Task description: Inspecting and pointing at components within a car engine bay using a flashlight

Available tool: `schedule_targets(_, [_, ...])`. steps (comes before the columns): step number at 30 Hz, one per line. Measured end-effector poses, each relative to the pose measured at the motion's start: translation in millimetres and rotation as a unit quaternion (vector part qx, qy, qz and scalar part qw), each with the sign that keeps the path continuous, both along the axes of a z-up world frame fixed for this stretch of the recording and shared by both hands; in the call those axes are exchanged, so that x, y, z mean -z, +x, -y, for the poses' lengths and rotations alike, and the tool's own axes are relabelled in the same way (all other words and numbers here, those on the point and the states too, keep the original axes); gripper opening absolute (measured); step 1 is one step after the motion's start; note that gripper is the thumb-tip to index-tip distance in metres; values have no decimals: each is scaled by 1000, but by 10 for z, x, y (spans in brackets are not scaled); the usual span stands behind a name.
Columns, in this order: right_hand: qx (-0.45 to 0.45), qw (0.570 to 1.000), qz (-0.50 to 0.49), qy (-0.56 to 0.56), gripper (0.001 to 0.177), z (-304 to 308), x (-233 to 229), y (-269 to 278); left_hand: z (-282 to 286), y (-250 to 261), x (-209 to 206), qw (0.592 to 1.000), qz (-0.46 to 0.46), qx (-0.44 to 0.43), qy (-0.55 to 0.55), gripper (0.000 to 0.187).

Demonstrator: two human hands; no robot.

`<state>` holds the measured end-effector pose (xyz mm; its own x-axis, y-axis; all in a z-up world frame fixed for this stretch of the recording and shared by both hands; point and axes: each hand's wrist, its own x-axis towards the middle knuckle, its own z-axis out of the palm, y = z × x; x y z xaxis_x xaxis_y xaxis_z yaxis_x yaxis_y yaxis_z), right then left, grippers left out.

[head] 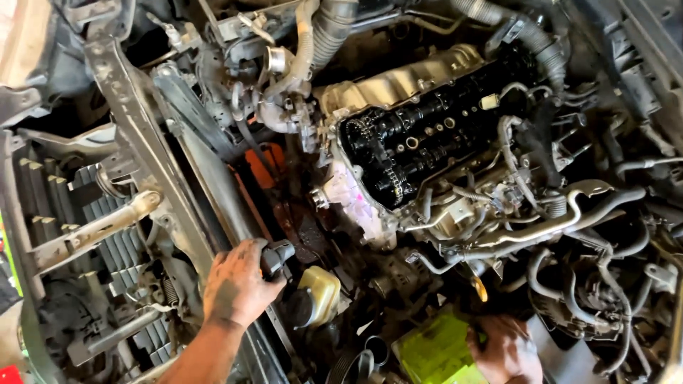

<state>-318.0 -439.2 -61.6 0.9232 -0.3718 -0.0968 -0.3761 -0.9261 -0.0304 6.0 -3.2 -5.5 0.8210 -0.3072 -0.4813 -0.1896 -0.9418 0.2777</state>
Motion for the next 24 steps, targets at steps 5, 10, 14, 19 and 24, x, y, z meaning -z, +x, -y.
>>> schedule_targets(5, [-10, 1000, 3, 0, 24, 54, 69, -54, -19, -47, 92, 995, 87, -13, -44, 87])
schedule_targets(10, [-6, 1000, -16, 21, 20, 77, 27, -17, -15, -32, 58, 996, 82, 6, -43, 85])
schedule_targets(14, [14, 998, -59, -3, 25, 79, 34, -7, -14, -11, -16, 993, 89, 15, -71, 77])
schedule_targets(19, [12, 1000, -25, 4, 25, 66, 25, 6, -9, -27, -103, 994, 78, 10, -72, 83])
schedule_targets(24, [31, 999, -17, -4, 36, -52, -65, -3, 15, -85, -124, 996, 75, 21, -49, 90])
